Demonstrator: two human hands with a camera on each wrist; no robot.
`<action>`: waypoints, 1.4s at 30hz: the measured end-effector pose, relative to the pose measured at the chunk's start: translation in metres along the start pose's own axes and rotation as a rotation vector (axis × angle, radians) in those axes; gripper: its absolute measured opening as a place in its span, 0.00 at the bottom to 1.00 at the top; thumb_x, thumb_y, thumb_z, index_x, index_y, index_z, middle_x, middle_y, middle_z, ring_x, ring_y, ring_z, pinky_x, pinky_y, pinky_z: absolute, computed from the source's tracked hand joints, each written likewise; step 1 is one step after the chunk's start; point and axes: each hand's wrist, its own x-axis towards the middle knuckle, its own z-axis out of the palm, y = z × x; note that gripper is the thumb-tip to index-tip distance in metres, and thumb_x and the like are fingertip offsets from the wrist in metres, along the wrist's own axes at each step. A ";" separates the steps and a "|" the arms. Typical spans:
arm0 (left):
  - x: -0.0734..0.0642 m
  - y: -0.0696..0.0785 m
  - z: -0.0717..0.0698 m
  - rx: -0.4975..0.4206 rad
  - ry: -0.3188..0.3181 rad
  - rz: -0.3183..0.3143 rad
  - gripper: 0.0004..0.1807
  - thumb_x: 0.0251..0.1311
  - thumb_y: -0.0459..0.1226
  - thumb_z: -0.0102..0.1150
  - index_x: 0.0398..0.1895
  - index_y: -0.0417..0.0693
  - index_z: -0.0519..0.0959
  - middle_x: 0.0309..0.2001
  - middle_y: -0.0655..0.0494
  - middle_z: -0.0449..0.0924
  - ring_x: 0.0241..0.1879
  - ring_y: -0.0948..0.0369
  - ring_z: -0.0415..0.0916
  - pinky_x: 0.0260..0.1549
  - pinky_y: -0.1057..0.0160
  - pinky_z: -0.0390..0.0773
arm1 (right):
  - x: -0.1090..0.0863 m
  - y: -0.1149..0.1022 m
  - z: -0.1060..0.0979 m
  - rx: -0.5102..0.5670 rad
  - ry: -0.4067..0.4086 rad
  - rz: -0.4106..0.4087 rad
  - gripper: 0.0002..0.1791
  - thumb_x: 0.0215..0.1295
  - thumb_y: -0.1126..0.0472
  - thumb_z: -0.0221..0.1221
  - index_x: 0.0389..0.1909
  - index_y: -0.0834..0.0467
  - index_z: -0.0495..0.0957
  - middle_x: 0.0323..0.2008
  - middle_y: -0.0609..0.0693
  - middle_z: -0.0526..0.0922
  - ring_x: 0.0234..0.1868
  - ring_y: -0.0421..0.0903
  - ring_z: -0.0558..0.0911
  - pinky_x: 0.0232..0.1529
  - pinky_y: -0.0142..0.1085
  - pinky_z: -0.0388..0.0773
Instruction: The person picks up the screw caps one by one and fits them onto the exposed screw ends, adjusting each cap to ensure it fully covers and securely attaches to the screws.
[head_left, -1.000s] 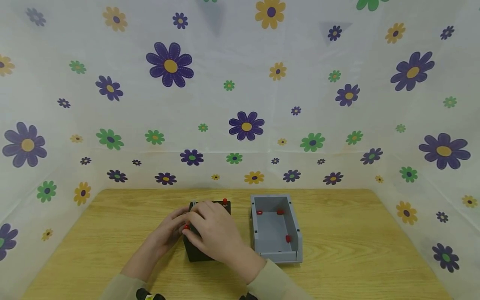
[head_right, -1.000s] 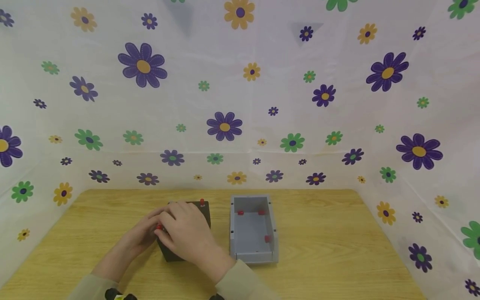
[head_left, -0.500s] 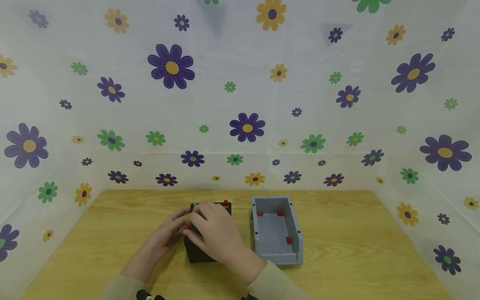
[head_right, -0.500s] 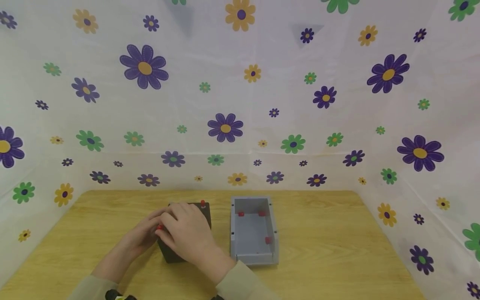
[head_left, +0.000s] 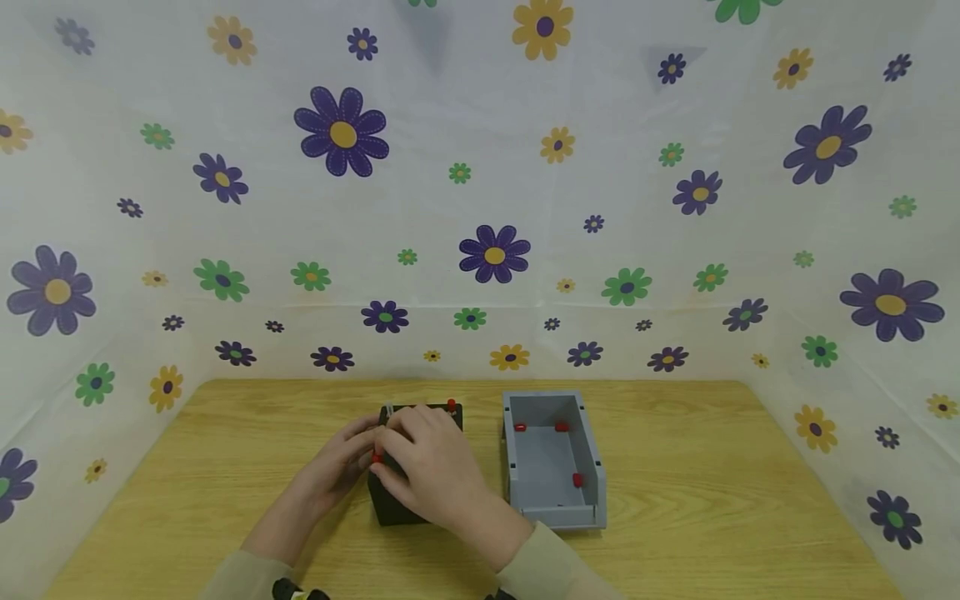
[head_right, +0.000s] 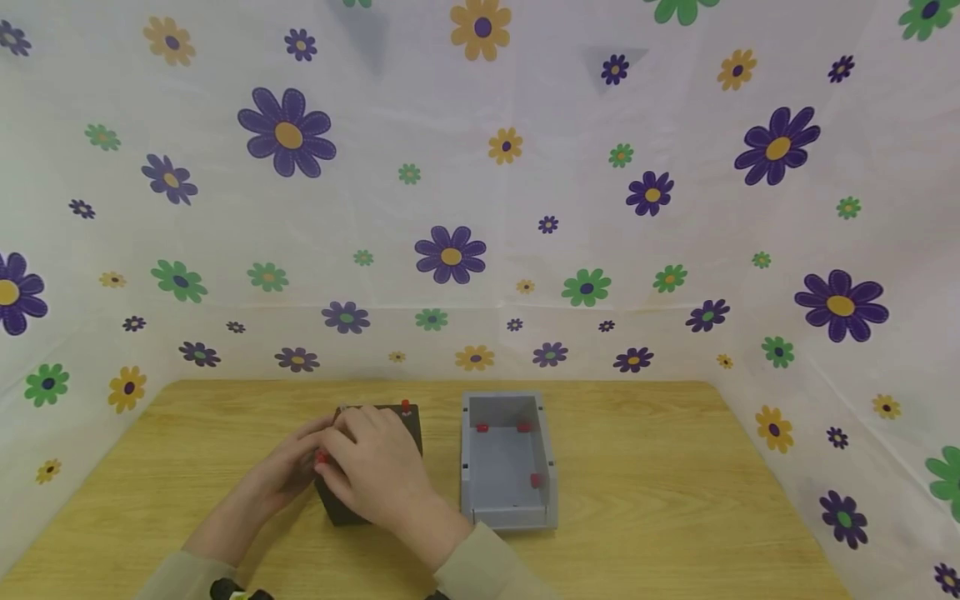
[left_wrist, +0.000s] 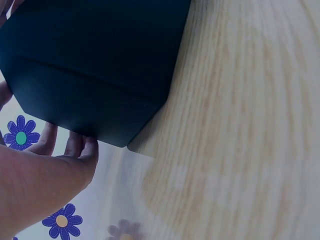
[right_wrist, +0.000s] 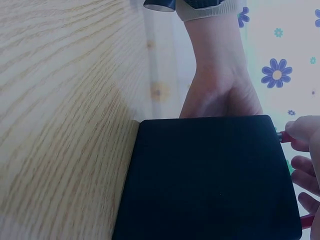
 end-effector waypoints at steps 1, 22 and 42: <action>0.000 0.000 0.000 -0.001 -0.002 0.000 0.38 0.81 0.45 0.46 0.84 0.38 0.47 0.63 0.66 0.72 0.58 0.75 0.75 0.61 0.74 0.71 | 0.000 0.000 -0.001 -0.003 -0.002 0.002 0.10 0.65 0.53 0.75 0.37 0.49 0.83 0.44 0.45 0.84 0.45 0.42 0.82 0.50 0.38 0.81; 0.004 0.002 0.003 0.001 0.012 -0.005 0.37 0.81 0.44 0.47 0.83 0.36 0.51 0.63 0.66 0.73 0.58 0.75 0.75 0.61 0.74 0.69 | -0.003 -0.001 -0.010 -0.091 -0.048 -0.038 0.05 0.69 0.52 0.70 0.40 0.47 0.85 0.46 0.44 0.83 0.48 0.42 0.82 0.52 0.37 0.81; 0.004 0.000 0.001 -0.034 0.007 0.003 0.31 0.81 0.43 0.47 0.80 0.40 0.58 0.56 0.72 0.77 0.57 0.74 0.77 0.60 0.74 0.72 | -0.003 0.005 -0.021 -0.091 -0.082 -0.049 0.08 0.70 0.51 0.68 0.42 0.49 0.82 0.48 0.45 0.83 0.50 0.44 0.82 0.52 0.38 0.80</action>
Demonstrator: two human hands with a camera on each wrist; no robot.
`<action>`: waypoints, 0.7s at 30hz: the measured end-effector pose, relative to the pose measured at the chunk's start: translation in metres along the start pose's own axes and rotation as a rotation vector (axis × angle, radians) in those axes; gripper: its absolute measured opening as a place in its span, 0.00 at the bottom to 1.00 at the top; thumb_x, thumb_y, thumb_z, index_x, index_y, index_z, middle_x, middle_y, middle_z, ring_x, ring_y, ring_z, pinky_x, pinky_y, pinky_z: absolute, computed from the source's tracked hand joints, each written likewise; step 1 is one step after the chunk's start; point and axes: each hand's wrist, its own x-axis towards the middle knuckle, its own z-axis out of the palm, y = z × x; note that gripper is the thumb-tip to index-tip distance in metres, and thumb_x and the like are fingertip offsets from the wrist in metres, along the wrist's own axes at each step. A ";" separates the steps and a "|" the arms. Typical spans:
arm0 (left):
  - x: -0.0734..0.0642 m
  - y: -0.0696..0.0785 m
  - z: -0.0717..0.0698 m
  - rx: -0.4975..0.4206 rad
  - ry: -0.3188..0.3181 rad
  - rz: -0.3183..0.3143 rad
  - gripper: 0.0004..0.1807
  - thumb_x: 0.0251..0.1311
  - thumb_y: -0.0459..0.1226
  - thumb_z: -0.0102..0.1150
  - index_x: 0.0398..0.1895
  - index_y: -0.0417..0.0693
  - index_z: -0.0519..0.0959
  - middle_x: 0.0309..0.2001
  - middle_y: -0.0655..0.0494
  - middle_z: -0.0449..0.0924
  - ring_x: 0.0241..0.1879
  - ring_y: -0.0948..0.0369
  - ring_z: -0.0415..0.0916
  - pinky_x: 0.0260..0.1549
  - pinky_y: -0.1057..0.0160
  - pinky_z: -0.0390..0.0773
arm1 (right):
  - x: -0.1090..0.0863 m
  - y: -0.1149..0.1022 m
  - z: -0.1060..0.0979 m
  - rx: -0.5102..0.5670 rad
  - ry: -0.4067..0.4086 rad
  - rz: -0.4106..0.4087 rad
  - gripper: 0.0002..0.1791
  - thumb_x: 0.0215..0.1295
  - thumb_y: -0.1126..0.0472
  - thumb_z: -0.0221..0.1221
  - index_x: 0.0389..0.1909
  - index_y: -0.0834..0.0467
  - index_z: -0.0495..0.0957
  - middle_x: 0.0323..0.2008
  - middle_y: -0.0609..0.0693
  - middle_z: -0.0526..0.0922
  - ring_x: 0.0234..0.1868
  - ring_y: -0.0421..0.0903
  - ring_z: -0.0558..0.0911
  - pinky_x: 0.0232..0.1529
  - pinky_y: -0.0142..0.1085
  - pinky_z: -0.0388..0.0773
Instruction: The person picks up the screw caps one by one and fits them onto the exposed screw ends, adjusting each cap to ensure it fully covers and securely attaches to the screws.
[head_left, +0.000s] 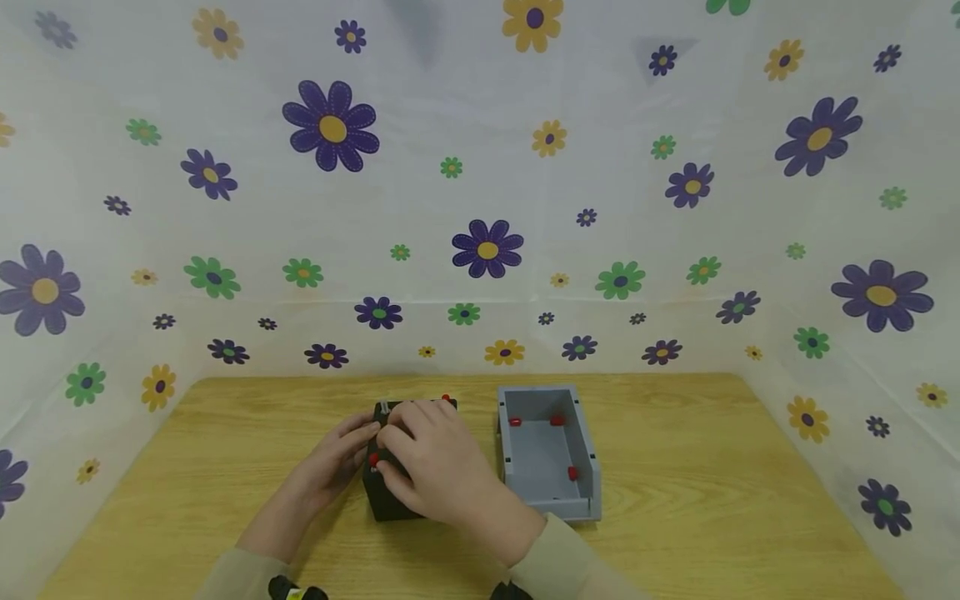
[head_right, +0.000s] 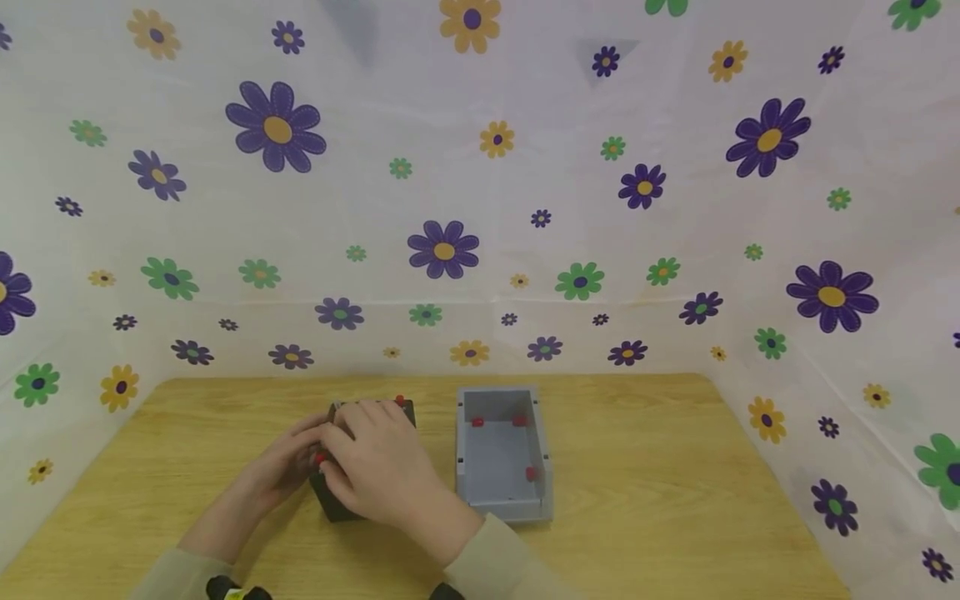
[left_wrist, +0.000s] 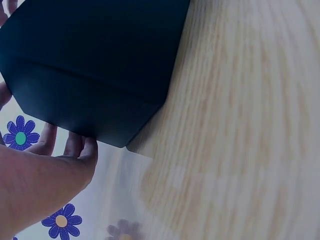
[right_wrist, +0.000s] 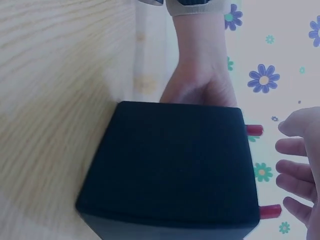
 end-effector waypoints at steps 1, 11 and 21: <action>0.000 0.000 0.000 0.004 -0.001 -0.001 0.32 0.81 0.43 0.47 0.81 0.39 0.57 0.56 0.72 0.77 0.57 0.74 0.77 0.60 0.74 0.71 | 0.000 0.001 -0.002 -0.004 0.000 -0.002 0.08 0.70 0.51 0.69 0.42 0.48 0.83 0.48 0.45 0.83 0.50 0.44 0.82 0.52 0.38 0.80; 0.000 0.003 0.000 -0.014 -0.006 0.004 0.30 0.81 0.43 0.47 0.79 0.40 0.60 0.54 0.72 0.79 0.55 0.73 0.79 0.60 0.74 0.73 | 0.002 0.008 -0.017 0.005 -0.026 0.039 0.08 0.70 0.51 0.68 0.44 0.49 0.83 0.48 0.46 0.82 0.50 0.43 0.82 0.55 0.38 0.80; -0.001 0.003 0.002 -0.020 0.011 -0.009 0.34 0.81 0.42 0.48 0.81 0.35 0.53 0.53 0.73 0.79 0.54 0.74 0.79 0.58 0.76 0.74 | -0.002 0.023 -0.026 -0.006 0.048 0.069 0.09 0.66 0.53 0.72 0.42 0.50 0.84 0.47 0.48 0.84 0.49 0.46 0.83 0.53 0.41 0.82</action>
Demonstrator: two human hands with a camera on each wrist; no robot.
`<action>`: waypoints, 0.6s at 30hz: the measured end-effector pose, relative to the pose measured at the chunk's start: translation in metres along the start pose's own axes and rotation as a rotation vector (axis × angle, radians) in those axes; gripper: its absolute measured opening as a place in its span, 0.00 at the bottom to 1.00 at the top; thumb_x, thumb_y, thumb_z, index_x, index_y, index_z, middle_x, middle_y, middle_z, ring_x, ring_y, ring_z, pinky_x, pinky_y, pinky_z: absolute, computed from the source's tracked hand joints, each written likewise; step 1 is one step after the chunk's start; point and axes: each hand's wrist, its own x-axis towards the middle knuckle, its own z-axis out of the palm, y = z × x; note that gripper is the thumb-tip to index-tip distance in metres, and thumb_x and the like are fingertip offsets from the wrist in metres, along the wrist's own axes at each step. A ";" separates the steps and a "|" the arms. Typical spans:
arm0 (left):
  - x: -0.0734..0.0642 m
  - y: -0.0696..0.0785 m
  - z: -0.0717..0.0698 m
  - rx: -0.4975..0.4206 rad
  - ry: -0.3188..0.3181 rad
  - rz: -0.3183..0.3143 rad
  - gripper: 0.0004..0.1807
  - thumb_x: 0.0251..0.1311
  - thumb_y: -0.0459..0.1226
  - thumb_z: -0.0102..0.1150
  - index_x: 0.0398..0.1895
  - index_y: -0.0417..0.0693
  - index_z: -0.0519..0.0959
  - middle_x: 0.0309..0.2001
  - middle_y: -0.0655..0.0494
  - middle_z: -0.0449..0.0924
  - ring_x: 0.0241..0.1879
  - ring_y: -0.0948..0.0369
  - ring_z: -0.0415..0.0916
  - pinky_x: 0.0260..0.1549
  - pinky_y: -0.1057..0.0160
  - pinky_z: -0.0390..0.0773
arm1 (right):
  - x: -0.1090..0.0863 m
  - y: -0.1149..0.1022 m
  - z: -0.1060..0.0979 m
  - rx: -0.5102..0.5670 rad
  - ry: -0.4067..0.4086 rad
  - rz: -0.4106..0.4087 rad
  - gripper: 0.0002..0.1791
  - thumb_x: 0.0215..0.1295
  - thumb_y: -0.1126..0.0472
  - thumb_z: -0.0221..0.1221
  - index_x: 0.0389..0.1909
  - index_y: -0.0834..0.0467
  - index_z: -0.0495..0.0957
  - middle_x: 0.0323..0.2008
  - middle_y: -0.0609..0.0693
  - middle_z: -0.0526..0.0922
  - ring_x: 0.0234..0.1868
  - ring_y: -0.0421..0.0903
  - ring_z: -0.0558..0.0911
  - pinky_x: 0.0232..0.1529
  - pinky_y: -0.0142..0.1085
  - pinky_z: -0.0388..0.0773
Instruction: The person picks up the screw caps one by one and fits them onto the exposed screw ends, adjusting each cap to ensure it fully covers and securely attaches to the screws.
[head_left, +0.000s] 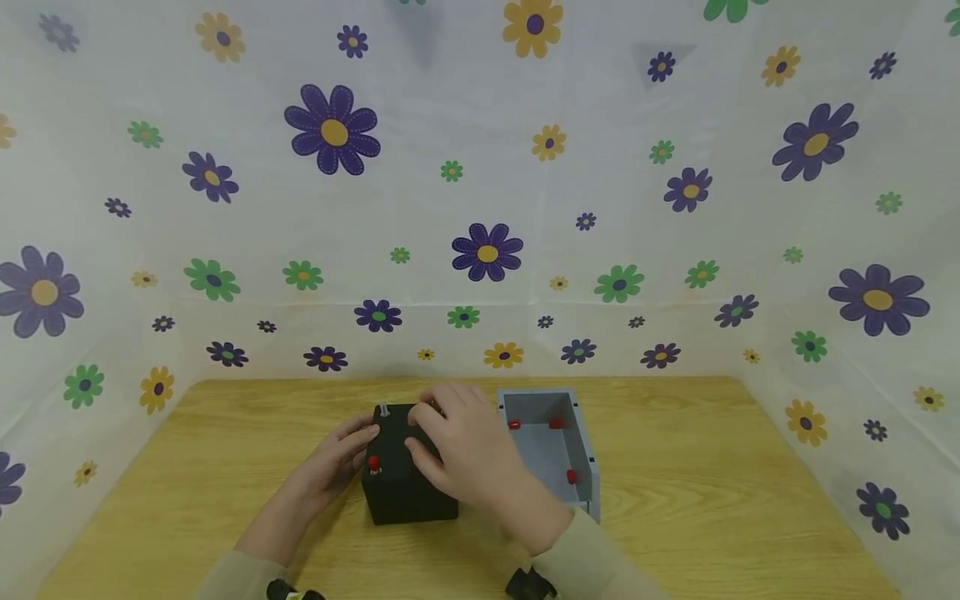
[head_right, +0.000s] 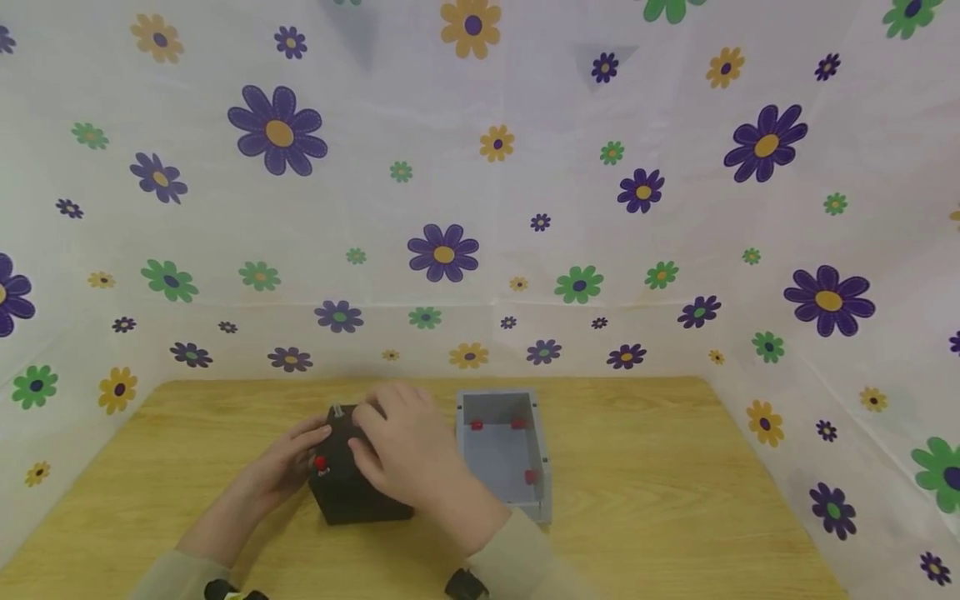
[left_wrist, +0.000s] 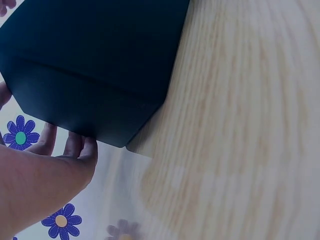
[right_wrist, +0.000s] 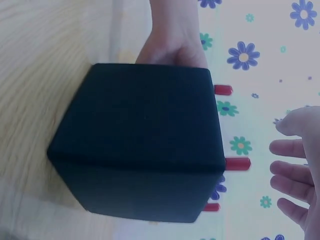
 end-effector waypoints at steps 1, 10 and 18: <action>0.000 0.000 0.000 -0.003 0.002 -0.002 0.35 0.81 0.42 0.48 0.82 0.34 0.52 0.53 0.73 0.79 0.54 0.75 0.79 0.58 0.76 0.74 | -0.001 0.001 -0.001 -0.009 0.007 0.004 0.09 0.66 0.53 0.72 0.41 0.50 0.84 0.47 0.47 0.84 0.49 0.46 0.83 0.53 0.41 0.82; 0.000 -0.002 0.000 -0.003 0.012 -0.015 0.40 0.81 0.42 0.47 0.85 0.34 0.44 0.56 0.73 0.77 0.53 0.78 0.77 0.57 0.78 0.73 | -0.007 0.016 -0.009 -0.043 0.005 0.051 0.09 0.66 0.53 0.72 0.41 0.51 0.84 0.46 0.48 0.83 0.49 0.47 0.83 0.54 0.42 0.82; -0.001 -0.002 0.000 -0.007 0.012 -0.014 0.38 0.81 0.41 0.47 0.84 0.34 0.47 0.53 0.75 0.78 0.53 0.77 0.78 0.57 0.78 0.73 | -0.012 0.028 -0.014 -0.089 -0.006 0.065 0.09 0.67 0.54 0.71 0.42 0.52 0.85 0.45 0.48 0.84 0.49 0.47 0.84 0.55 0.43 0.83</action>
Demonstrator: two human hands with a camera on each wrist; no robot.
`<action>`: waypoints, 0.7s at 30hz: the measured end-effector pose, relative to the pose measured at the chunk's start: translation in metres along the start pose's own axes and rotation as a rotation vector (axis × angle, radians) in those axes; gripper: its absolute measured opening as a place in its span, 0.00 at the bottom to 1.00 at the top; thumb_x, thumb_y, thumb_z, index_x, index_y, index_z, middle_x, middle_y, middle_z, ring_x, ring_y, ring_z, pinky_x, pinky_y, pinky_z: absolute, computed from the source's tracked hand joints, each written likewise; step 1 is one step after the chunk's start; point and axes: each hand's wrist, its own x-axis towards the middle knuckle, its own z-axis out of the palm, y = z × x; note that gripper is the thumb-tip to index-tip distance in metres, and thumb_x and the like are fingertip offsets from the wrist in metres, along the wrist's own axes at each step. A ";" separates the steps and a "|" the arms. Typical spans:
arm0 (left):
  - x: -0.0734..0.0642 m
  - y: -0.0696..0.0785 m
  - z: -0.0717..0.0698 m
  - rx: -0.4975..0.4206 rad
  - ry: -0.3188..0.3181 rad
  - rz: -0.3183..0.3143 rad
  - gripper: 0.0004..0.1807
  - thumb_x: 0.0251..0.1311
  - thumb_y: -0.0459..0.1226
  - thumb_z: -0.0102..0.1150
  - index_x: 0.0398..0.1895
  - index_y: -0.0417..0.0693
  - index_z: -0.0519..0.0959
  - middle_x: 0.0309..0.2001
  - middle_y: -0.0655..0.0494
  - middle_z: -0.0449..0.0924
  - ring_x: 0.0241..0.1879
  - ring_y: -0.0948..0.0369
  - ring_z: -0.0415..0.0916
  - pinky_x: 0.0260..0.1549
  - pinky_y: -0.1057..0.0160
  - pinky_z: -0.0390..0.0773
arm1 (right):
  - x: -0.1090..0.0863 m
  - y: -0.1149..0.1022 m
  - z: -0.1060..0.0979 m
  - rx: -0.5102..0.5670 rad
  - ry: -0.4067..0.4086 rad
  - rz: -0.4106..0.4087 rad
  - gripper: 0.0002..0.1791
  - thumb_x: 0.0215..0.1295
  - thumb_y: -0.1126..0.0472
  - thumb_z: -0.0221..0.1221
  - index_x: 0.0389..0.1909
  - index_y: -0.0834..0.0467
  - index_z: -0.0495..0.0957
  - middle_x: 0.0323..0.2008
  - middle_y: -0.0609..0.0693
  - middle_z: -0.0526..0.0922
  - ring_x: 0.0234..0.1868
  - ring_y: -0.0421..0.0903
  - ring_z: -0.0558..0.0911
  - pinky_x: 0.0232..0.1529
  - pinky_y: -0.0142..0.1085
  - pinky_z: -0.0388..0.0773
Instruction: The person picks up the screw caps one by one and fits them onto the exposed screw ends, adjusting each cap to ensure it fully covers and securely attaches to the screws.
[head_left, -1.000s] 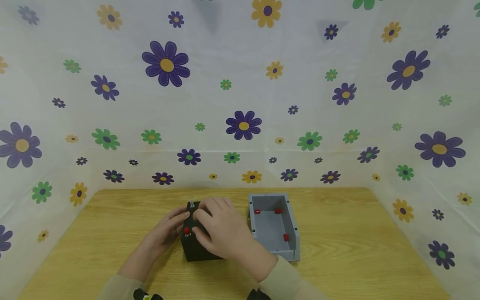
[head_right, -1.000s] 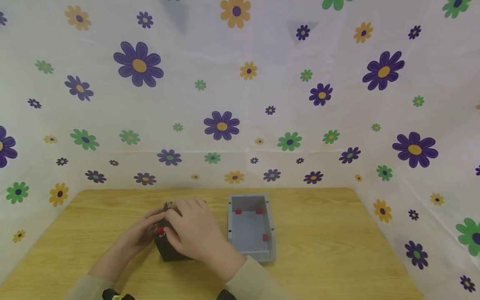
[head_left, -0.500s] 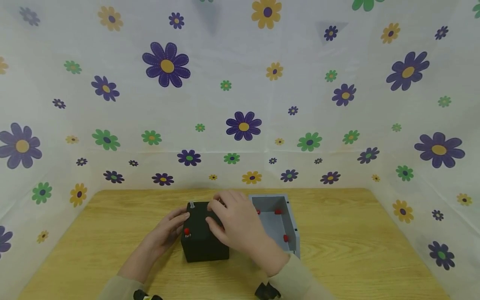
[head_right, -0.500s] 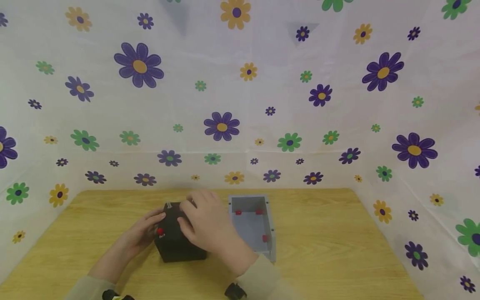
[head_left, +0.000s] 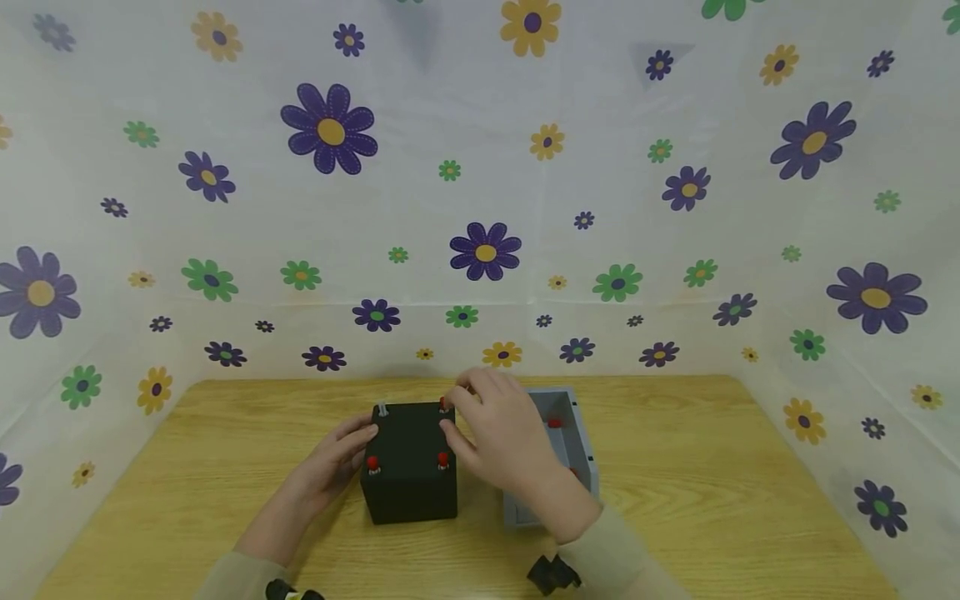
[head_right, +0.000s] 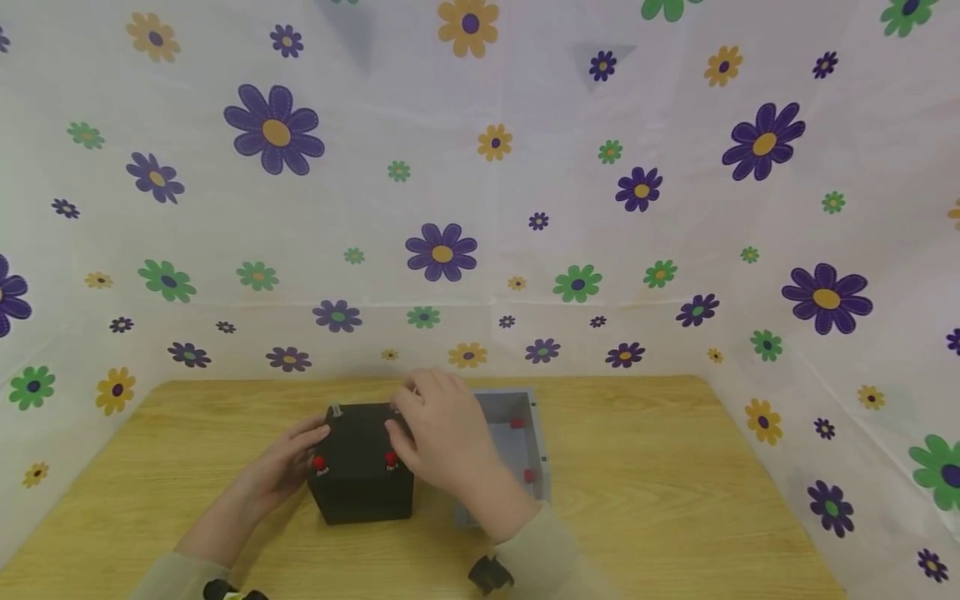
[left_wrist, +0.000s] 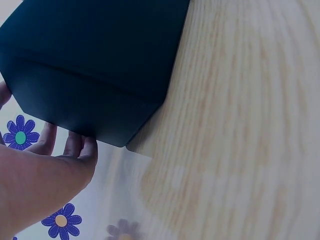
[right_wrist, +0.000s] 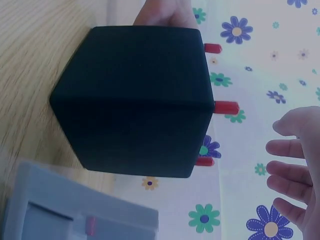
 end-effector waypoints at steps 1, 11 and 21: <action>0.000 0.000 0.000 -0.001 0.001 0.000 0.38 0.81 0.41 0.47 0.84 0.33 0.47 0.52 0.76 0.78 0.53 0.77 0.78 0.57 0.78 0.73 | 0.000 0.001 -0.001 -0.002 -0.003 0.004 0.09 0.67 0.54 0.71 0.42 0.52 0.85 0.45 0.48 0.84 0.49 0.47 0.84 0.55 0.43 0.83; 0.001 -0.001 -0.002 0.013 0.005 -0.007 0.38 0.81 0.42 0.47 0.84 0.34 0.46 0.53 0.76 0.78 0.53 0.78 0.77 0.57 0.78 0.73 | -0.006 0.009 -0.003 0.007 -0.045 0.043 0.09 0.66 0.54 0.71 0.42 0.52 0.85 0.44 0.48 0.83 0.47 0.47 0.81 0.53 0.42 0.81; 0.001 -0.001 -0.001 0.006 0.009 0.003 0.35 0.82 0.41 0.47 0.83 0.35 0.50 0.52 0.77 0.79 0.54 0.77 0.78 0.57 0.78 0.73 | -0.012 0.014 -0.005 -0.005 -0.041 0.060 0.08 0.66 0.55 0.71 0.42 0.52 0.85 0.44 0.47 0.83 0.46 0.47 0.81 0.52 0.42 0.81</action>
